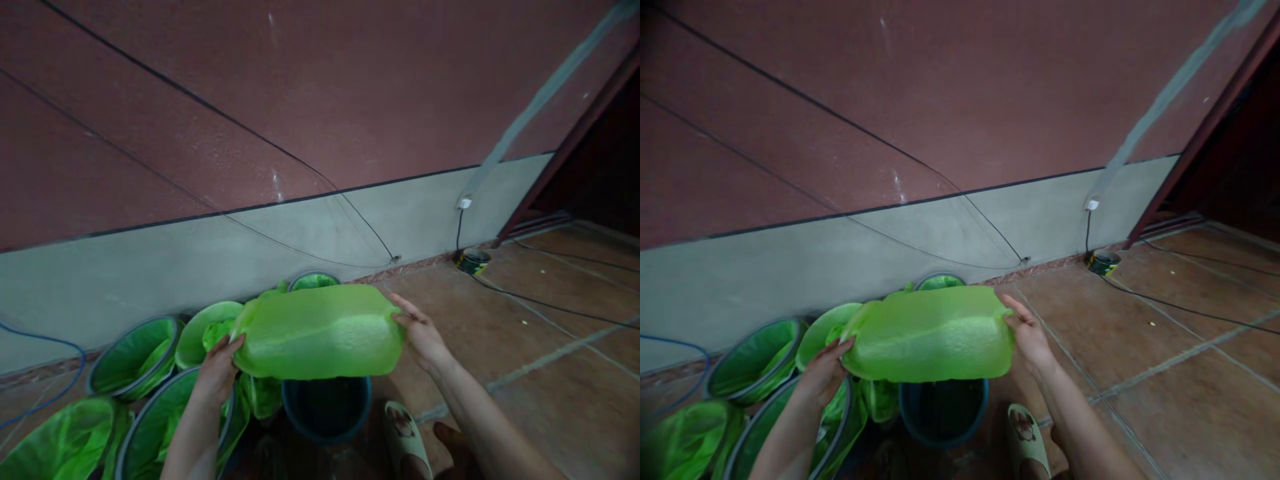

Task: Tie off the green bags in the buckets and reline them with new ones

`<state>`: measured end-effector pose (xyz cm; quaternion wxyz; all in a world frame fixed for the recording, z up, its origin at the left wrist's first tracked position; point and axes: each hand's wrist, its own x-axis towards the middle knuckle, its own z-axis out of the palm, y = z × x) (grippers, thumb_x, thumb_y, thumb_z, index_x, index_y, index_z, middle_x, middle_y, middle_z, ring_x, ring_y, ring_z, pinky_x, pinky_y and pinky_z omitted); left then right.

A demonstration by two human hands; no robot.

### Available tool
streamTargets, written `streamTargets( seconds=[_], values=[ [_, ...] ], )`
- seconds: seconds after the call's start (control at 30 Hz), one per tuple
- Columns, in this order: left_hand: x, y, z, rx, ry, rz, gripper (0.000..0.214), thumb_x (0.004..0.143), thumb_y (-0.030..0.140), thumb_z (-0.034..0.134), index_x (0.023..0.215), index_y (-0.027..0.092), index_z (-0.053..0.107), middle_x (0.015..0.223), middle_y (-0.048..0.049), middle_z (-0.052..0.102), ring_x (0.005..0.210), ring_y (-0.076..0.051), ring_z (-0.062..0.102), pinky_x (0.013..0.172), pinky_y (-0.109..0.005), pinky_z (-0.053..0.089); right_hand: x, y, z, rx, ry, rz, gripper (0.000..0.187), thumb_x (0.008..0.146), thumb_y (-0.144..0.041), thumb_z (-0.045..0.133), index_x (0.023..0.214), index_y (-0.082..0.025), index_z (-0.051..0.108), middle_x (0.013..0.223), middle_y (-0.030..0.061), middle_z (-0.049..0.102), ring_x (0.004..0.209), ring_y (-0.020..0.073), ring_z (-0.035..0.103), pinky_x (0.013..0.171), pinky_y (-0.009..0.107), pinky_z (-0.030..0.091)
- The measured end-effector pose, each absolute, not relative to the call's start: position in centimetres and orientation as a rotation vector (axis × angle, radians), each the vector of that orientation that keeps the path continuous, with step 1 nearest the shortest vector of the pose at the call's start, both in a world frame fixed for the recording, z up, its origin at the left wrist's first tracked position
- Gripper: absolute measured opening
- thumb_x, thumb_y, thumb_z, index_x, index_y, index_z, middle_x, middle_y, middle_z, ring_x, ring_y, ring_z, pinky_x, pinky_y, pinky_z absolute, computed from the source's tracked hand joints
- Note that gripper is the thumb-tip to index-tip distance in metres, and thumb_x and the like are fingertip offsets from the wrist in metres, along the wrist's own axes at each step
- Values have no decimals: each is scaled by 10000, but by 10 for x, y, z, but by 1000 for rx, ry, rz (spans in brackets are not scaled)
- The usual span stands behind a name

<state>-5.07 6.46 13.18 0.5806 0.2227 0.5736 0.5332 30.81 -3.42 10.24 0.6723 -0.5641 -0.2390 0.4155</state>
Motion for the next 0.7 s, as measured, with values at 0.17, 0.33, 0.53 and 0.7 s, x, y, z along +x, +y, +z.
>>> streamTargets(
  seconds=[0.17, 0.33, 0.53, 0.7],
  values=[
    [-50, 65, 144, 594, 1248, 1279, 569, 786, 126, 648, 1330, 224, 509, 1062, -61, 703, 865, -167, 685, 748, -255, 529, 310, -40, 120, -1215, -655, 1117, 496, 603, -294, 771, 1083, -182, 712, 1007, 85, 747, 853, 201, 662, 799, 323, 488],
    [-59, 57, 149, 848, 1085, 1181, 849, 643, 197, 786, 1409, 300, 434, 1168, -43, 687, 1009, -209, 664, 821, -284, 530, 315, -43, 119, -1194, -774, 1168, 658, 555, -220, 808, 1194, -240, 652, 1042, 38, 734, 865, 179, 657, 826, 321, 487],
    [-61, 56, 148, 1018, 1072, 1203, 657, 605, 243, 801, 1233, 212, 609, 1128, -39, 707, 1043, -214, 650, 891, -284, 513, 325, -42, 106, -1301, -908, 1115, 680, 542, -172, 751, 1209, -237, 637, 1092, 32, 720, 941, 208, 659, 864, 341, 499],
    [-67, 57, 154, 935, 1039, 1212, 703, 600, 255, 813, 1265, 210, 589, 1073, -47, 729, 1026, -223, 660, 857, -298, 531, 333, -44, 96, -1552, -1148, 1034, 576, 563, -162, 659, 1139, -156, 675, 947, 40, 749, 837, 216, 666, 779, 320, 515]
  ],
)
